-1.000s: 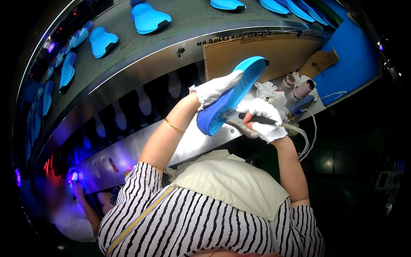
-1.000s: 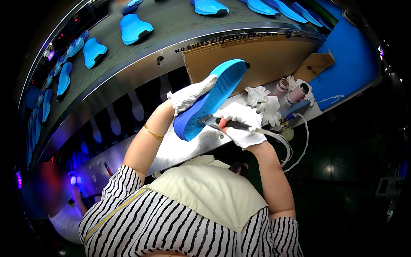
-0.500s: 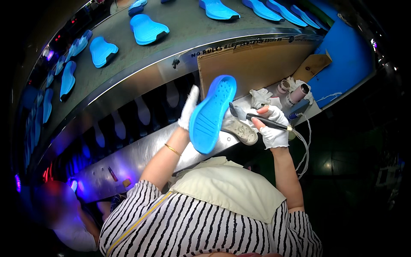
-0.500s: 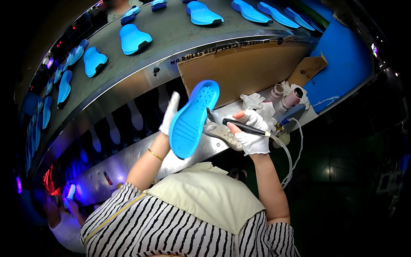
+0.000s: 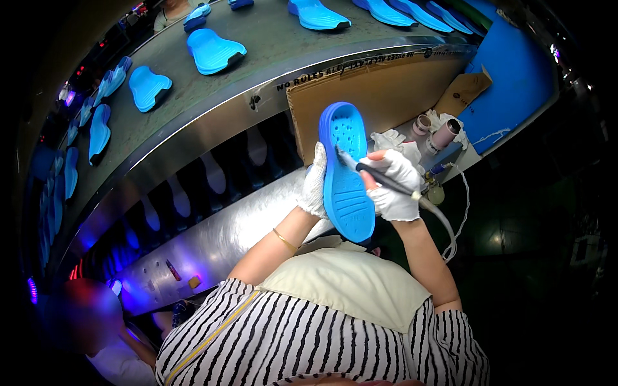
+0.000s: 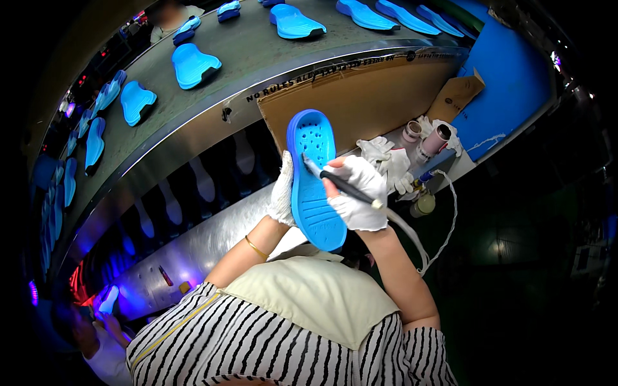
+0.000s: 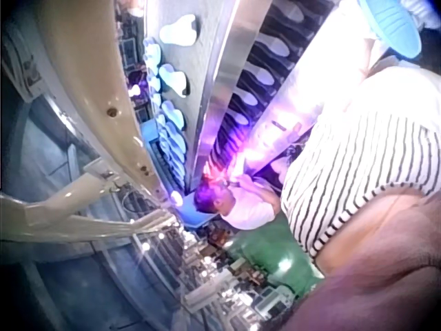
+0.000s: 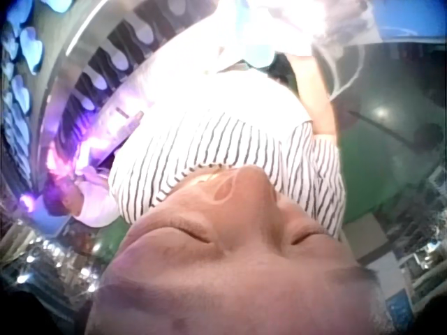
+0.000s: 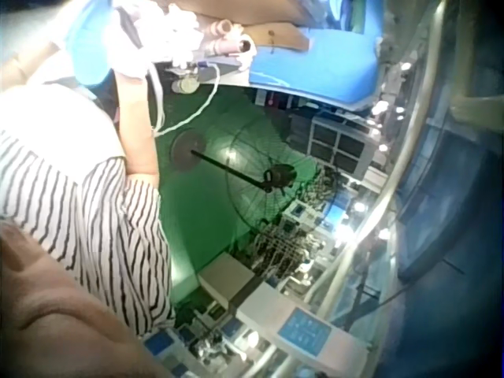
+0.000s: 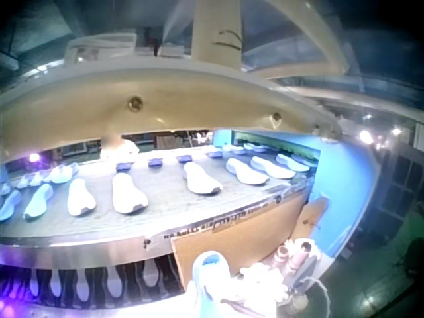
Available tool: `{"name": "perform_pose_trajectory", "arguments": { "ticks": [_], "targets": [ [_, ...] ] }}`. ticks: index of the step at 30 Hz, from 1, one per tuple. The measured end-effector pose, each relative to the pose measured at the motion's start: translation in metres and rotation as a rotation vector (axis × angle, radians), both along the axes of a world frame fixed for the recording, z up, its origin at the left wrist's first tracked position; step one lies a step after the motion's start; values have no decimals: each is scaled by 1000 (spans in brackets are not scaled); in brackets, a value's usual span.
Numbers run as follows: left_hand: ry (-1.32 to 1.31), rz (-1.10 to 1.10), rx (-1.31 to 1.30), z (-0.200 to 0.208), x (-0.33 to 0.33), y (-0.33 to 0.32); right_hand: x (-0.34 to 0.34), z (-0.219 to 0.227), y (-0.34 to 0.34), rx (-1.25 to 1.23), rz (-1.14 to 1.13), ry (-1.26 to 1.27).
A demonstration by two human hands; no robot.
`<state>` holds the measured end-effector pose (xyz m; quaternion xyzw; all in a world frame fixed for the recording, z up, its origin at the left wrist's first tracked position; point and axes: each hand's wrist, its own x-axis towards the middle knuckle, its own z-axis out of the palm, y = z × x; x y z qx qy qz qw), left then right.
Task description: The person applies glue to the inner surface of blue shoe soles using a brush tool, handling the soles one at a time and placing some back onto the conveyor belt.
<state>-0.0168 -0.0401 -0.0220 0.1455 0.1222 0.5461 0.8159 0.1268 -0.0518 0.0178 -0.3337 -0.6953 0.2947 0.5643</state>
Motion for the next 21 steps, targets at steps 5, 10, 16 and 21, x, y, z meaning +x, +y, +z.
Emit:
{"name": "perform_pose_trajectory", "arguments": {
  "ticks": [5,10,16,21],
  "targets": [
    [1,4,56,-15,-10,8,-6,3,-21,-82,98,-140],
    [87,9,117,-18,-19,19,-8,-4,-22,170,-30,-218],
    [-64,11,85,-5,-22,14,2,2,-22,-199,145,-59],
    [-315,-88,151,-1,-15,-11,14,4,-12,-298,138,143]
  ]
}}
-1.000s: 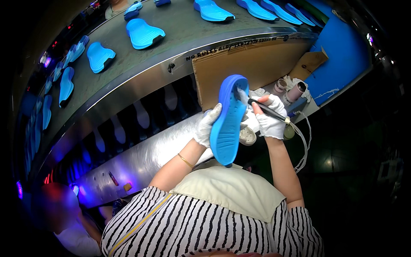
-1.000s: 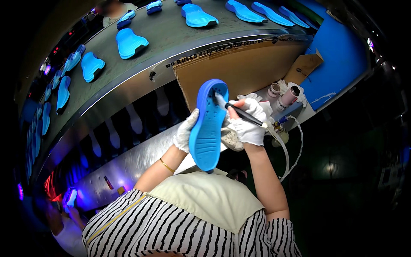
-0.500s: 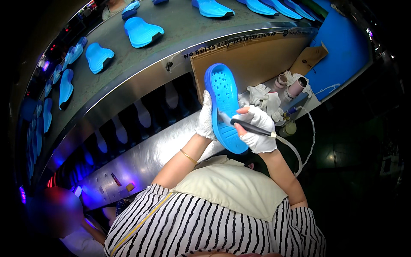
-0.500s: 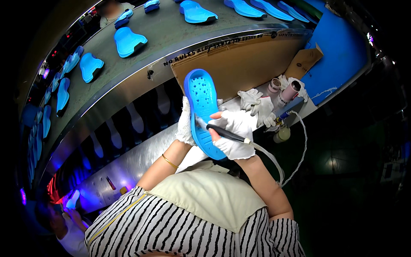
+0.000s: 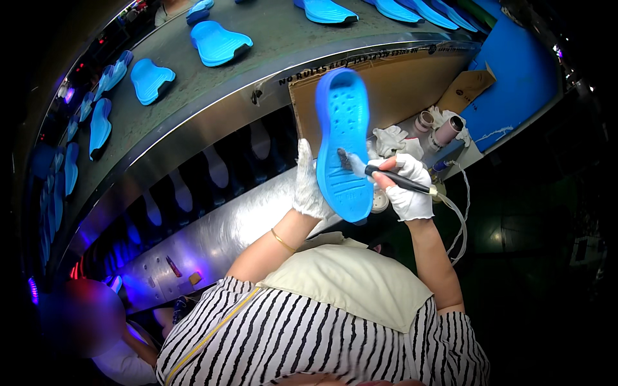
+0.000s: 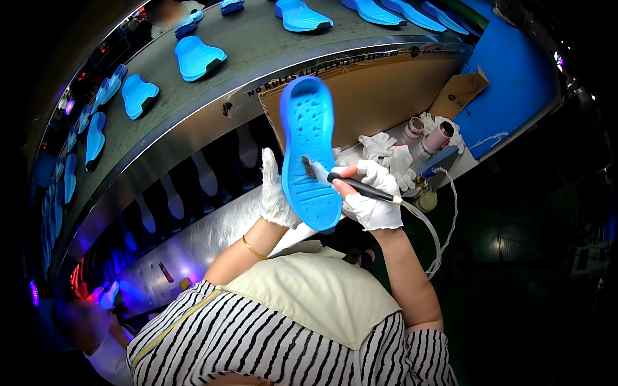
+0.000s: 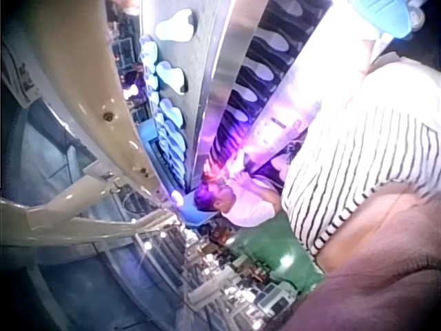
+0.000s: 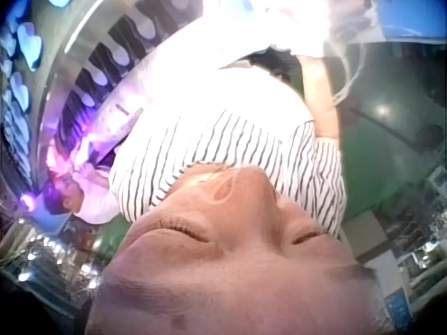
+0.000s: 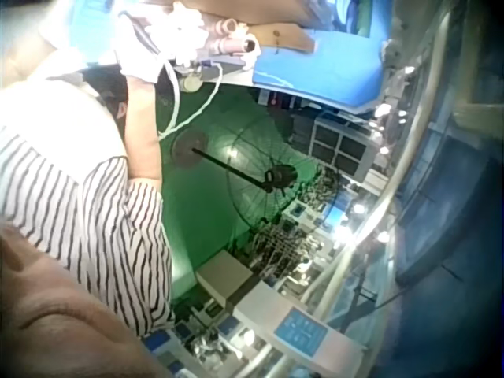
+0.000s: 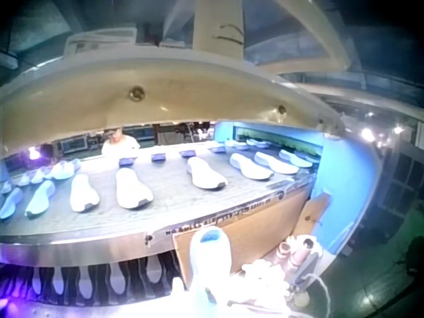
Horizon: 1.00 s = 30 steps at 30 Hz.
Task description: The person applies glue to the inner surface of blue shoe soles using a brush tool, handling the soles one at a time and placing some back onto the conveyor belt.
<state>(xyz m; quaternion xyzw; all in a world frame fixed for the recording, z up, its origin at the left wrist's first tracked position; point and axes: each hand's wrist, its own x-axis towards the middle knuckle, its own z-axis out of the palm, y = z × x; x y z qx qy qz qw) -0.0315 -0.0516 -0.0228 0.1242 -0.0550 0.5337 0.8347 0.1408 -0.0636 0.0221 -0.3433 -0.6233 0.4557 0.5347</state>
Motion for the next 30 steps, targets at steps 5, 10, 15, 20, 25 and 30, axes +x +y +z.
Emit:
{"name": "perform_pose_trajectory", "arguments": {
  "ticks": [5,10,15,20,25,30],
  "targets": [
    [180,43,93,8,3,6,-18,-10,-16,201,132,-11],
    [142,146,81,13,-4,10,-13,-7,-24,1,117,25],
    [145,164,160,16,-8,12,-24,-19,-32,372,30,-156],
    [269,205,145,15,-15,14,-11,-11,-18,67,150,-31],
    [233,144,137,6,-31,26,-7,-15,-26,157,200,-169],
    [342,166,109,13,-34,21,6,-17,-28,-177,374,23]
  ]
}}
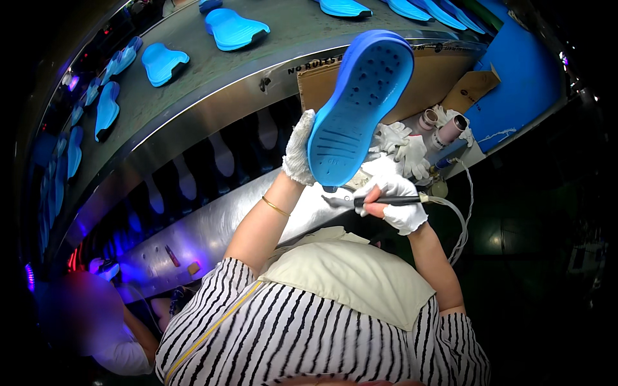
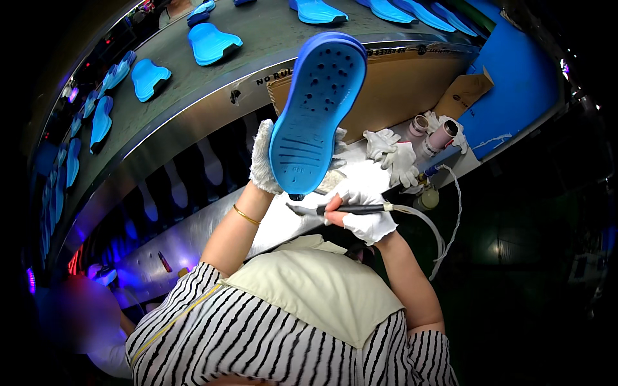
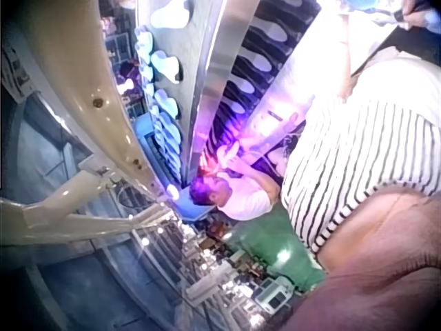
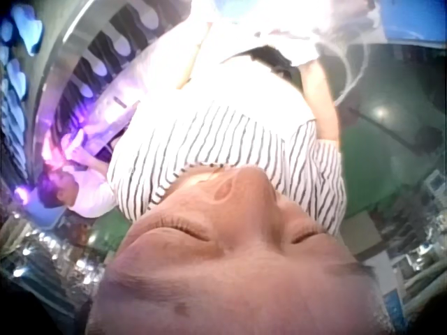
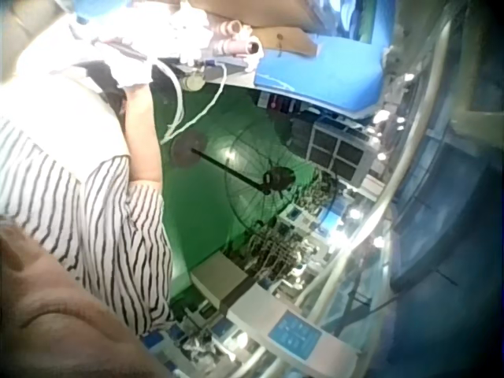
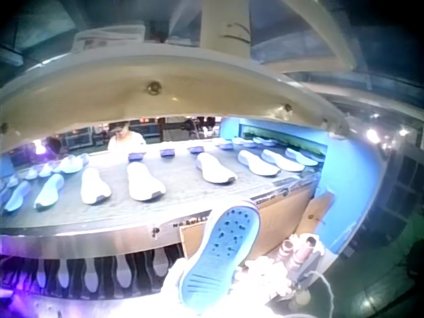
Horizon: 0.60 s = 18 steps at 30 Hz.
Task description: The person applies glue to the inner surface of blue shoe soles using a brush tool, handling the soles one at a time and placing some back onto the conveyor belt.
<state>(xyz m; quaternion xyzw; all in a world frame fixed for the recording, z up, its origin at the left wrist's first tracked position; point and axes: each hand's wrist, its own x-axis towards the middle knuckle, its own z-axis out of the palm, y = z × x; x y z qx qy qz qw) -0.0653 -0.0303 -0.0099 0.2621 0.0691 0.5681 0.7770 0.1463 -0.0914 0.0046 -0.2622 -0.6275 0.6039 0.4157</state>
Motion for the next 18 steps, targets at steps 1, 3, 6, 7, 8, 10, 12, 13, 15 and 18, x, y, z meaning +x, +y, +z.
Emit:
{"name": "perform_pose_trajectory", "arguments": {
  "ticks": [1,3,6,7,8,10,12,13,15,18],
  "targets": [
    [0,-30,6,1,-1,0,0,1,1,55,-38,-5],
    [1,-86,19,4,-4,-2,-8,10,8,457,-190,-88],
    [128,-16,-79,15,1,-1,-17,24,9,623,-191,-176],
    [164,-22,-92,19,1,1,-17,24,8,610,-165,-217],
    [175,-40,-104,26,1,2,-18,24,7,597,-136,-254],
    [263,-51,-115,30,-1,7,-20,25,10,638,-97,-282],
    [330,-78,-147,34,-3,12,-21,25,13,631,-56,-278],
    [372,-72,-145,34,-3,13,-20,24,15,568,-34,-285],
    [457,-65,-141,33,-3,15,-18,22,18,441,5,-299],
    [609,-98,-148,43,-2,7,-7,31,27,262,151,-345]
  ]
}}
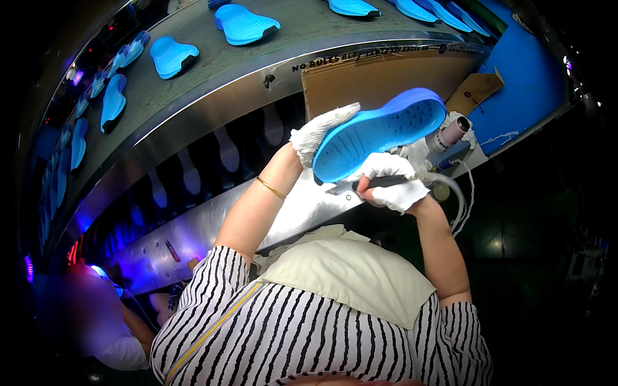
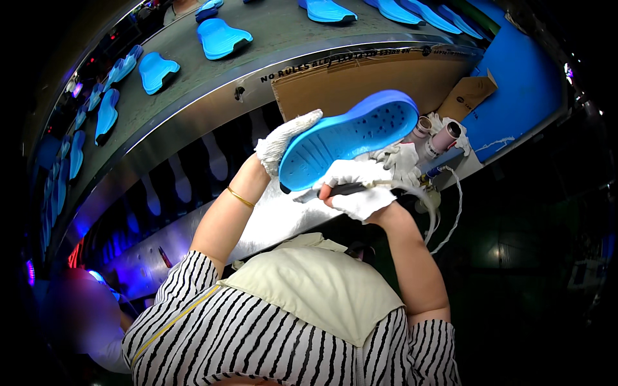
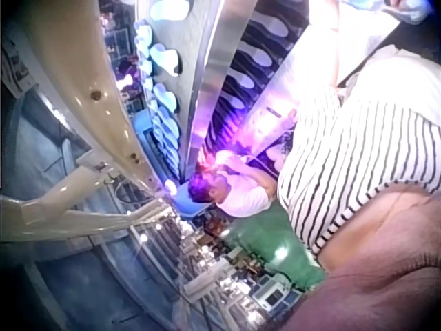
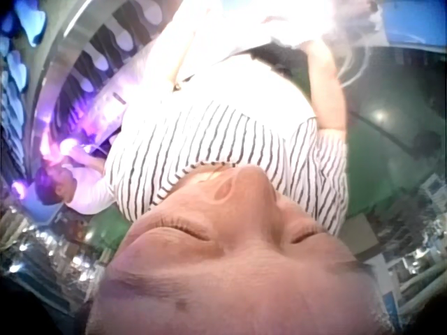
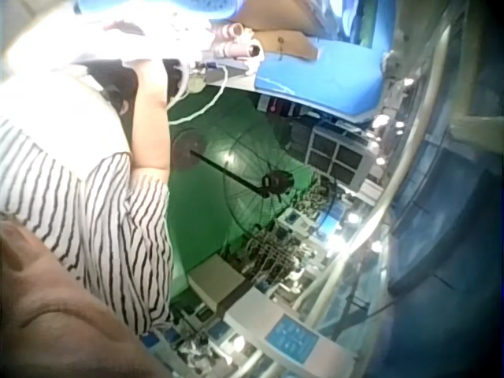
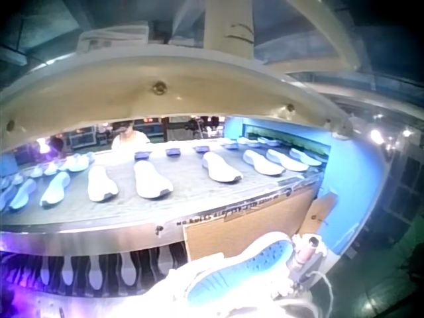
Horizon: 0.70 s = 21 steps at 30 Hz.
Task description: The person applies glue to the inner surface of blue shoe soles using a brush tool, handling the soles one at a time and placing some back onto the conveyor belt.
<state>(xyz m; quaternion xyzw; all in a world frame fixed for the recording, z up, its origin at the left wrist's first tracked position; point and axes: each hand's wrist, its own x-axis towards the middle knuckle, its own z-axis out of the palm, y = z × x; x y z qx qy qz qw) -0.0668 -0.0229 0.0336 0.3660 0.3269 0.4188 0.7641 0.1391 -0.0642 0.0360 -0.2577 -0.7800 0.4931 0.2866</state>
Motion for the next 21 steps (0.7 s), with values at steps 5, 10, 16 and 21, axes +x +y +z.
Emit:
{"name": "perform_pose_trajectory", "arguments": {
  "ticks": [5,10,16,21],
  "targets": [
    [62,-67,-51,1,11,3,-4,9,-2,70,-47,154],
    [279,-196,4,-7,9,10,6,5,5,146,-95,-152],
    [186,-241,-61,-17,12,10,29,18,-3,12,-89,22],
    [-271,-150,-132,-11,22,0,3,-13,-21,145,-344,161]
  ]
}}
